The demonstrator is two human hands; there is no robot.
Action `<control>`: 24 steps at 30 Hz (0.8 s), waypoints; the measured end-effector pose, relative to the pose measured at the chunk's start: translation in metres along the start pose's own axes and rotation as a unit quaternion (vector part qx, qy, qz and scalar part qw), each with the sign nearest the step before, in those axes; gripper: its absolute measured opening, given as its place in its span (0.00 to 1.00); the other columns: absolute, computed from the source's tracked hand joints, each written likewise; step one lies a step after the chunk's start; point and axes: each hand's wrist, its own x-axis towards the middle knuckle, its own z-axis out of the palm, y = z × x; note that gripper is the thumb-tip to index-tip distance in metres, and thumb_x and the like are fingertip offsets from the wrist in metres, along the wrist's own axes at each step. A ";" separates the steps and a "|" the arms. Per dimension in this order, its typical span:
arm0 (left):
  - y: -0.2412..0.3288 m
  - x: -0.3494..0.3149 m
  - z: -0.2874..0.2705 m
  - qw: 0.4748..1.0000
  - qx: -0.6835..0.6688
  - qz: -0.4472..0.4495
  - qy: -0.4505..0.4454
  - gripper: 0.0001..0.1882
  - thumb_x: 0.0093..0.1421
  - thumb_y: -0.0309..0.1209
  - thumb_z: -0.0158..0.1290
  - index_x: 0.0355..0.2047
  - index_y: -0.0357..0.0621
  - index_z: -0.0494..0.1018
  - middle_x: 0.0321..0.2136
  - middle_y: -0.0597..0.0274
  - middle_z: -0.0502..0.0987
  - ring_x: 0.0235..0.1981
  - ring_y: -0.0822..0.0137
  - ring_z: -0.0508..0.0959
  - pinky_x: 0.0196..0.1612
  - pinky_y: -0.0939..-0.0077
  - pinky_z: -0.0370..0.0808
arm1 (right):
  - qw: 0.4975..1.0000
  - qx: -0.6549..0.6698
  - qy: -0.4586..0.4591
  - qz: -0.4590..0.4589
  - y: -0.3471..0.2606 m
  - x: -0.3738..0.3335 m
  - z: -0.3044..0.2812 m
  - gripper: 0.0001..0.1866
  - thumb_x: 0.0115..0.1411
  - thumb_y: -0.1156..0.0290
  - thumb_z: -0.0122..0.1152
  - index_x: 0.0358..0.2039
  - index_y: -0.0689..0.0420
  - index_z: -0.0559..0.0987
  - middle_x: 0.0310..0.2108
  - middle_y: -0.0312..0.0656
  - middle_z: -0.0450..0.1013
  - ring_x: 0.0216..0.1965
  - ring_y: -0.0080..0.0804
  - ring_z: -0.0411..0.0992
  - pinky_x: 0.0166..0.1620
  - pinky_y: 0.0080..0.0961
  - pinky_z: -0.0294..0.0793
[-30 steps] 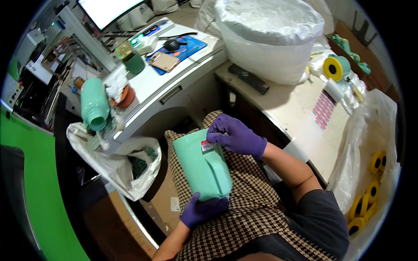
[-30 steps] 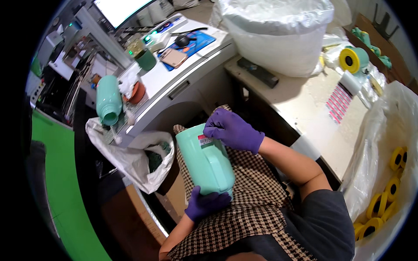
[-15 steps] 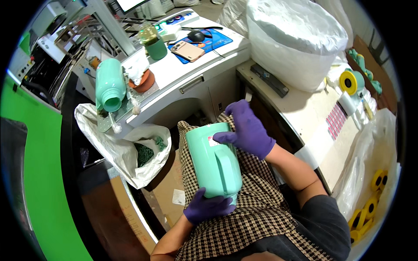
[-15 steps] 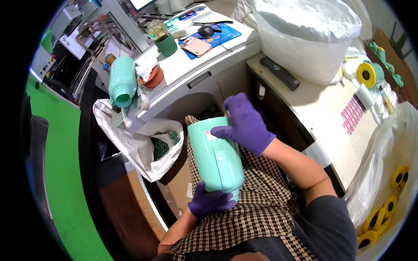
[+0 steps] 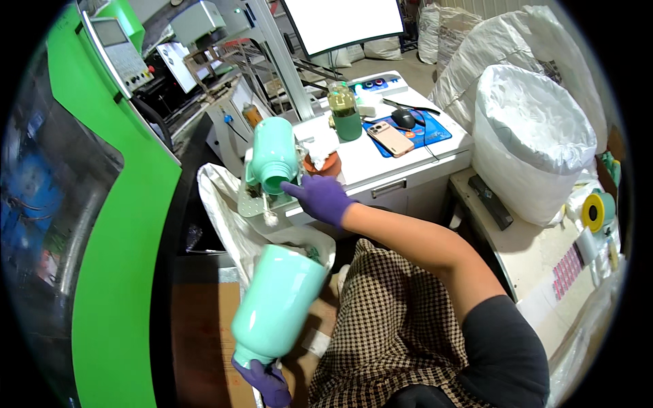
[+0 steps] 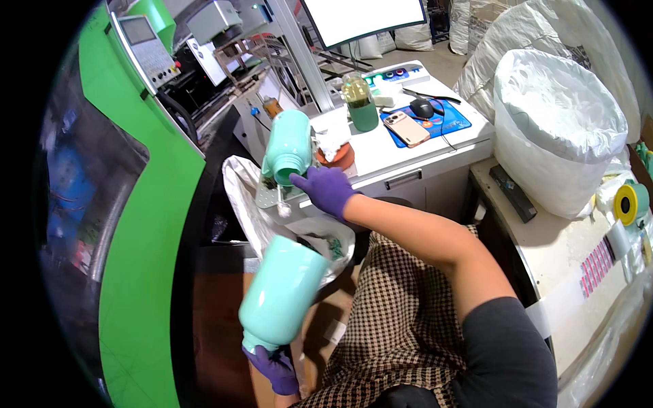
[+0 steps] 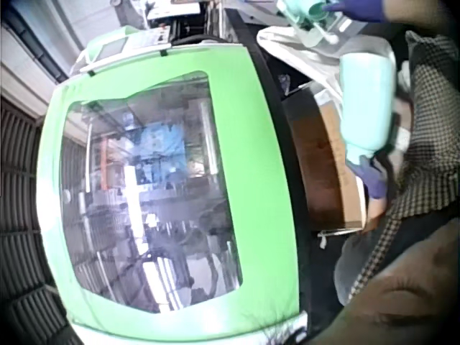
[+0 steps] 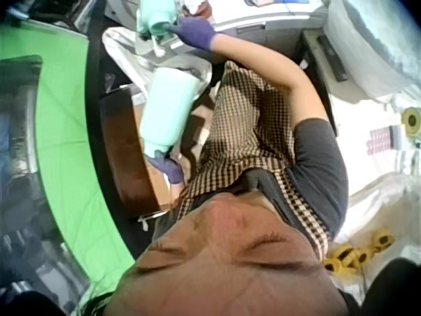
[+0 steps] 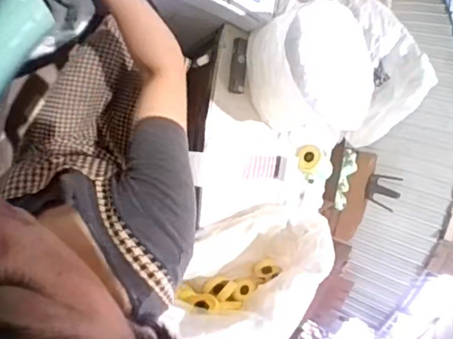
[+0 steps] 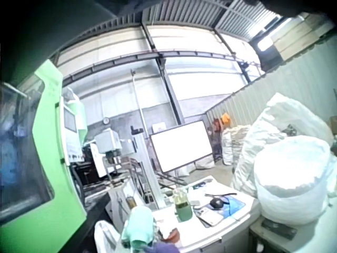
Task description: The person assembles light green thermos bodies with yellow lids while seated on the floor. They repeatedly pick up a thermos body, attach a yellow lid, and place the completed unit on a nearby table.
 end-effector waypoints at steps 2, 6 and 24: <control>0.002 0.021 -0.006 0.876 0.398 0.265 -0.054 0.35 0.66 0.38 0.56 0.68 0.43 0.55 0.64 0.46 0.60 0.59 0.49 0.69 0.55 0.53 0.75 | 0.992 -0.087 -0.059 0.068 0.017 0.027 0.018 0.17 0.65 0.69 0.53 0.53 0.40 0.76 0.37 0.43 0.74 0.35 0.44 0.79 0.33 0.42 0.77; 0.021 0.049 0.026 0.946 0.220 0.222 0.091 0.33 0.67 0.29 0.56 0.68 0.45 0.54 0.64 0.45 0.57 0.60 0.45 0.67 0.55 0.52 0.79 | 0.997 -0.070 -0.029 -0.011 0.026 0.022 0.015 0.08 0.62 0.68 0.54 0.39 0.47 0.80 0.40 0.42 0.74 0.39 0.40 0.77 0.36 0.41 0.76; -0.128 0.241 0.286 0.862 0.277 0.409 -0.116 0.37 0.51 0.30 0.70 0.59 0.45 0.66 0.65 0.44 0.60 0.66 0.43 0.62 0.68 0.52 0.61 | 0.912 0.346 0.174 0.138 -0.059 -0.343 -0.265 0.19 0.40 0.48 0.81 0.21 0.47 0.82 0.22 0.40 0.78 0.21 0.37 0.76 0.27 0.29 0.74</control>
